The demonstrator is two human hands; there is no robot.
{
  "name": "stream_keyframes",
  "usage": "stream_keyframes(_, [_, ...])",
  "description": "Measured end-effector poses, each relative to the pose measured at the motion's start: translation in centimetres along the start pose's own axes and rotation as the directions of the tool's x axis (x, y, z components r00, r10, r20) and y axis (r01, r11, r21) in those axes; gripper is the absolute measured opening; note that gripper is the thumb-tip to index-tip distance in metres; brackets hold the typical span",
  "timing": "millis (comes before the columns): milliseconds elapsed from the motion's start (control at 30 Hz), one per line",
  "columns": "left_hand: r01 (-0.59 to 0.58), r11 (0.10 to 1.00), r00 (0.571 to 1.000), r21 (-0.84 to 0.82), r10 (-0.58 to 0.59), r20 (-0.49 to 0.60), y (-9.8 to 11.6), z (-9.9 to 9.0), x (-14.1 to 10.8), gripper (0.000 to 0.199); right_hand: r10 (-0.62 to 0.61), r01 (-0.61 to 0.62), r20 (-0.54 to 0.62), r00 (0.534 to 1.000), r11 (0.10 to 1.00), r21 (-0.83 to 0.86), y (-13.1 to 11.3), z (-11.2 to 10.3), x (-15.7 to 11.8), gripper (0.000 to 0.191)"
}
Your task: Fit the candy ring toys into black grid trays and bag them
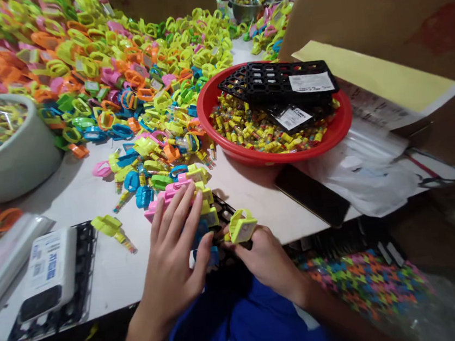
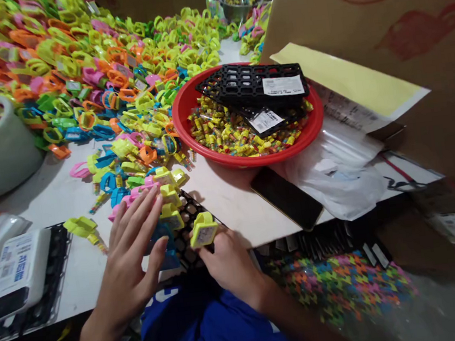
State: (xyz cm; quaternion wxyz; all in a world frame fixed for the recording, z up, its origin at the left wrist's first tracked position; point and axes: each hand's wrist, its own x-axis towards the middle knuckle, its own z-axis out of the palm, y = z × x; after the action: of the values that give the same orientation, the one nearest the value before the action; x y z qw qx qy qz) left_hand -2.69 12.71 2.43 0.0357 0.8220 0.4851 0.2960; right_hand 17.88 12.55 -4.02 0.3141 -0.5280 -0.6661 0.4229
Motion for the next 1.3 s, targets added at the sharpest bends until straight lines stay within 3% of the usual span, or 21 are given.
stream_keyframes(67, [-0.012, 1.0, 0.999, -0.009, 0.011, -0.03, 0.2, 0.4, -0.7, 0.064, -0.119, 0.119, 0.004, 0.993, 0.986, -0.117, 0.5, 0.7, 0.1, 0.028])
stream_keyframes(167, [0.021, 1.0, 0.994, -0.017, -0.023, -0.104, 0.2, 1.1, -2.1, 0.063, -0.329, 0.322, 0.018, 0.944, 0.912, -0.256, 1.1, 1.1, 0.1, 0.034])
stream_keyframes(300, [0.066, 0.993, 0.969, -0.093, -0.086, -0.233, 0.3, 2.3, -4.1, 0.058, -0.44, 0.424, 0.019, 0.898, 0.853, -0.305, 1.3, 0.9, 0.4, 0.031])
stream_keyframes(433, [0.039, 0.991, 0.951, -0.131, -0.077, -0.301, 0.5, 3.3, -5.3, 0.053, -0.482, 0.474, 0.066, 0.874, 0.814, -0.334, 1.0, 0.7, 0.9, 0.035])
stream_keyframes(733, [0.02, 0.986, 0.934, -0.164, -0.077, -0.35, 0.5, 4.3, -5.1, 0.032, -0.561, 0.557, 0.129, 0.818, 0.713, -0.426, 0.7, 0.8, 1.0, 0.039])
stream_keyframes(933, [0.035, 0.988, 0.924, -0.153, -0.091, -0.372, 0.6, 4.6, -5.3, 0.031, -0.525, 0.524, 0.124, 0.842, 0.742, -0.418, 1.1, 1.0, 1.0, 0.034])
stream_keyframes(1100, [0.032, 0.992, 0.924, -0.121, -0.075, -0.375, 0.6, 4.7, -5.3, 0.031, -0.592, 0.582, 0.102, 0.8, 0.723, -0.373, 1.8, 0.8, 0.8, 0.033])
stream_keyframes(1300, [0.025, 0.988, 0.914, -0.15, -0.083, -0.397, 0.6, 4.9, -5.2, 0.035, -0.524, 0.553, 0.191, 0.83, 0.73, -0.402, 1.3, 1.0, 0.8, 0.036])
